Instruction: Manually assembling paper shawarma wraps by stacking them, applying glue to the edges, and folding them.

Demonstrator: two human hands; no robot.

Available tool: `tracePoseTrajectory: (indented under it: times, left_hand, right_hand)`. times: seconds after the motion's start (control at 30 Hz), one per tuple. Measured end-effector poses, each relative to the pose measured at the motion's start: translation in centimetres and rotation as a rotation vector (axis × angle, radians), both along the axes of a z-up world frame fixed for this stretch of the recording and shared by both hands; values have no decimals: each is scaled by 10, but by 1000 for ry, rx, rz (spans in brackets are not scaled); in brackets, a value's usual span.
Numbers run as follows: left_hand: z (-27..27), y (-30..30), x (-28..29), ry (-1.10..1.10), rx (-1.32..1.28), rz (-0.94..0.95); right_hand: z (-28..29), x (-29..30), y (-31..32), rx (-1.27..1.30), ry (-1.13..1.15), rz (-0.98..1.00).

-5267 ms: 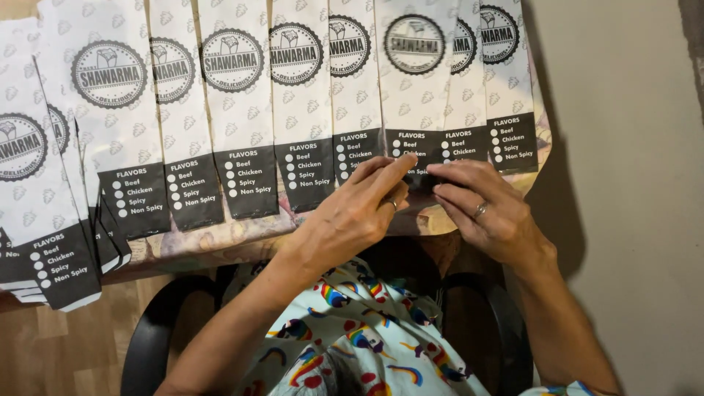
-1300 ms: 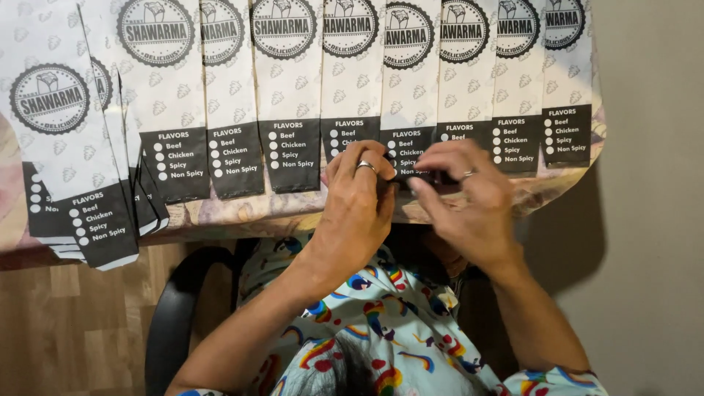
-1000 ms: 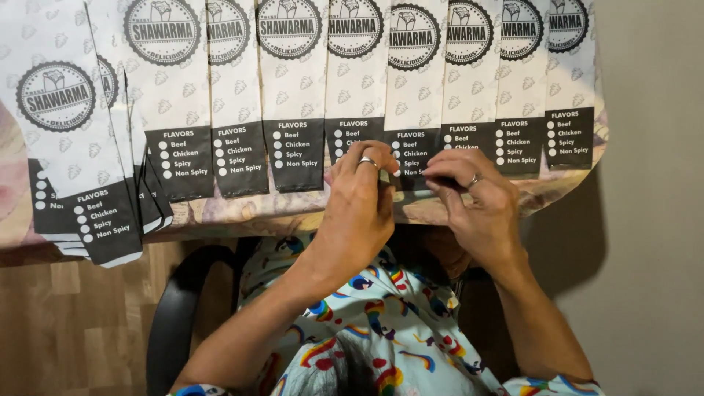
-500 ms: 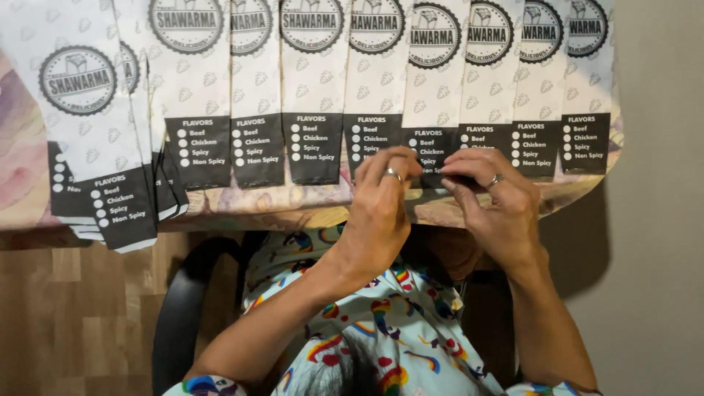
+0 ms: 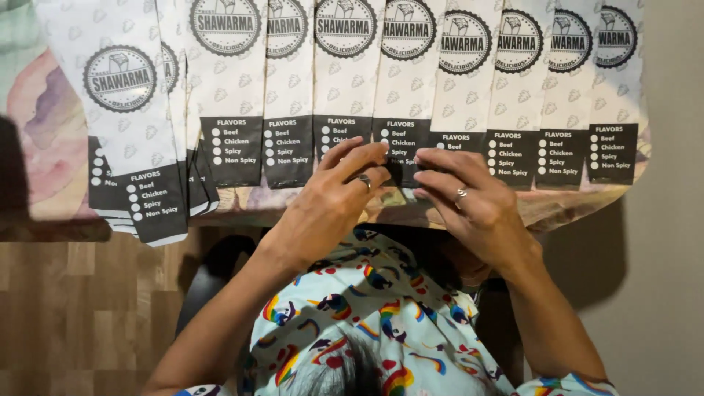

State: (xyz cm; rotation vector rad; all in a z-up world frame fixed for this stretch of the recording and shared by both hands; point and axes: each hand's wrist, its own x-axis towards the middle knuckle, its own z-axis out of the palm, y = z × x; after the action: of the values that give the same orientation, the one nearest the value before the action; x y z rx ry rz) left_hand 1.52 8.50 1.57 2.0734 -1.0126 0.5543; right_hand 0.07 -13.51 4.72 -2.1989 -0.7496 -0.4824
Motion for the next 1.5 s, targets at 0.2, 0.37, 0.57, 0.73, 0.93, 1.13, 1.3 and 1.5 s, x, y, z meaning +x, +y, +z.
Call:
tracePoseTrajectory:
  times: [0.2, 0.37, 0.57, 0.73, 0.93, 1.13, 1.3, 1.5]
  left_hand:
    - [10, 9, 3, -72, 112, -38]
    - [8, 7, -4, -136, 86, -10]
    - [-5, -8, -25, -108, -6, 127]
    - [-10, -19, -33, 8, -104, 218]
    - [-7, -30, -32, 103, -193, 310]
    - [-1, -35, -34, 165, -243, 386]
    - [-7, -48, -35, 179, -261, 484]
    - [-13, -48, -33, 96, -275, 475]
  right_hand:
    - [3, 6, 0, -70, -25, 85]
    - [-2, 4, -4, -156, -142, 159]
    - [-17, -2, -6, -160, -261, 140]
    - [-30, -4, -10, -154, -185, 78]
    - [-24, -6, -5, -129, -25, 2]
    - [-12, -6, -1, -69, 121, -46]
    - [-10, -2, 7, 3, 176, -42]
    - [-6, -4, 6, 18, 192, -46]
